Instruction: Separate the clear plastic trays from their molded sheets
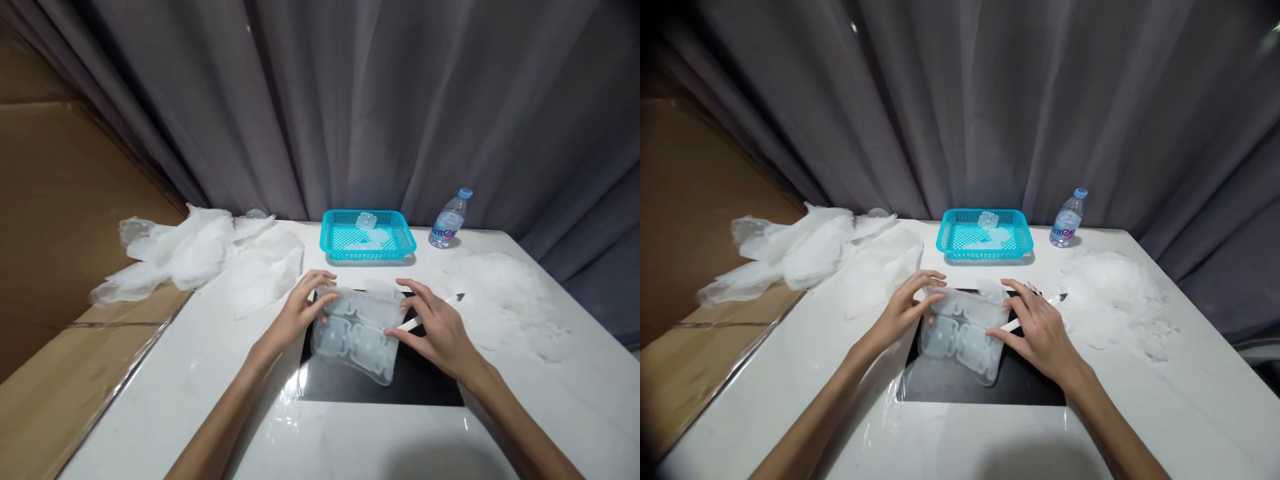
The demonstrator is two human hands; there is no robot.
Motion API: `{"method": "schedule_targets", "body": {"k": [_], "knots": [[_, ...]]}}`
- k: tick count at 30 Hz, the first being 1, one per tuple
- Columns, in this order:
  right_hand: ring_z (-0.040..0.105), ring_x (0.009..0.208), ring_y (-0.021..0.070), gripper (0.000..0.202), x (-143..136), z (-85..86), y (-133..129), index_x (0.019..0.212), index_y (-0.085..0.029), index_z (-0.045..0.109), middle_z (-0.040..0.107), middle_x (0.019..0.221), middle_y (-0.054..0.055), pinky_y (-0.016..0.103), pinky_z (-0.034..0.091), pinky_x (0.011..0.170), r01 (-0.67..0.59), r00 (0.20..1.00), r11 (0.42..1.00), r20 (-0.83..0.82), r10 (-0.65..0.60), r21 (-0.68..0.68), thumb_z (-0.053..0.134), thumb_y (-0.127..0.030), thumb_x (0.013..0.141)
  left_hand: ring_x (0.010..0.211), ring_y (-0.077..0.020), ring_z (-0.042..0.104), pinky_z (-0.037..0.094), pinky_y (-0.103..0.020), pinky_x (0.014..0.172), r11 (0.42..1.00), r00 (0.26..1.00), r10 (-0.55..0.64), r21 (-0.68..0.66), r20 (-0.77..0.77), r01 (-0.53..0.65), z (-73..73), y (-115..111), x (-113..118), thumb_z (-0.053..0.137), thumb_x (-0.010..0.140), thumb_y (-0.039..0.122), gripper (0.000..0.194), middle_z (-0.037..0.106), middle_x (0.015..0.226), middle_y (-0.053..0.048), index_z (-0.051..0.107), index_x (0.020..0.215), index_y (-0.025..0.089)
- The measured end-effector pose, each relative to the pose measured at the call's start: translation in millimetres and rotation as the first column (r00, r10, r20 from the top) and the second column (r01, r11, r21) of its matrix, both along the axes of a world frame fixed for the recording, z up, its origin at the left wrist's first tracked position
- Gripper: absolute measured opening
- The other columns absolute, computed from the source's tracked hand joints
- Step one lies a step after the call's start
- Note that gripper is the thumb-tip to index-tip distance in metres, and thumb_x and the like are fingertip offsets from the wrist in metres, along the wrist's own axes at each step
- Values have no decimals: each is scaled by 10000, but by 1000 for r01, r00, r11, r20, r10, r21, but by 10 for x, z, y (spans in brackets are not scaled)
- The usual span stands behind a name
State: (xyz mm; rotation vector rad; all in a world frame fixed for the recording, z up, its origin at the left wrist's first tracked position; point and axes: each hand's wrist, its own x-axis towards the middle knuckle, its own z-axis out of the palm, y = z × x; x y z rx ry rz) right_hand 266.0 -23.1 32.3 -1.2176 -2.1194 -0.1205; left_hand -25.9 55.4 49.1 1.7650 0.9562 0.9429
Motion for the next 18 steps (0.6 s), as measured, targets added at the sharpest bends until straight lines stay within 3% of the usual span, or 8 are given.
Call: {"method": "schedule_targets", "body": {"k": [2,4,6,8,11,13,16,18], "knots": [[692,1058,268,315,62,88,28,1081,-209,594,701,1315,140,378,548,875,-15,998,1000,57,15,-3,638,-514,1017,1082,-247,664,643,-345,772,998,993,57,33,108,-61,89,92,128,633,987,468,264,655,1186,-87,621,997,204],[676,897,244,299,128,178,41,1048,-207,639,749,1072,106,361,534,798,43,995,999,94,-40,-29,599,-503,1039,1098,-233,674,613,-397,937,994,986,74,63,149,-84,163,184,259,639,991,424,232,684,1120,-74,597,983,195],[647,799,228,310,185,280,19,972,-212,685,718,875,81,345,503,720,126,984,991,134,-119,-45,542,-471,1066,1119,-238,680,573,-411,996,994,982,60,78,179,-75,193,249,355,676,971,393,218,704,1104,-75,589,968,193],[633,785,233,314,210,390,-50,933,-231,725,707,802,77,351,479,697,191,966,981,177,-186,-11,510,-407,1079,1121,-249,680,549,-422,1013,995,977,42,81,210,-60,151,279,383,701,944,403,241,711,1077,-75,572,923,201],[618,822,260,238,83,460,-244,1088,-284,763,760,849,73,382,470,706,229,951,972,201,-236,62,527,-314,1069,1049,-266,687,537,-453,1014,998,975,14,54,222,-27,-31,290,292,707,884,479,324,691,949,-62,534,824,212],[624,831,269,252,-170,337,-418,1191,-283,747,763,884,83,389,471,700,201,958,979,201,-203,32,535,-249,1057,969,-280,699,558,-463,955,999,981,-32,-4,193,33,-176,300,178,645,885,536,360,671,870,-68,544,784,206],[670,880,282,232,-745,-105,-711,1024,-239,761,745,865,110,384,486,709,70,988,997,141,-68,-15,564,-121,1000,912,-285,688,565,-428,839,995,991,-54,-81,121,65,-336,333,8,496,955,583,438,655,814,-83,560,758,198],[659,763,270,185,-1104,-398,-888,885,-215,731,692,719,88,369,468,635,7,993,999,119,-3,-37,599,-114,966,899,-248,668,548,-372,811,994,997,-46,-100,57,52,-397,350,-72,585,948,539,374,650,849,-59,561,797,198]]}}
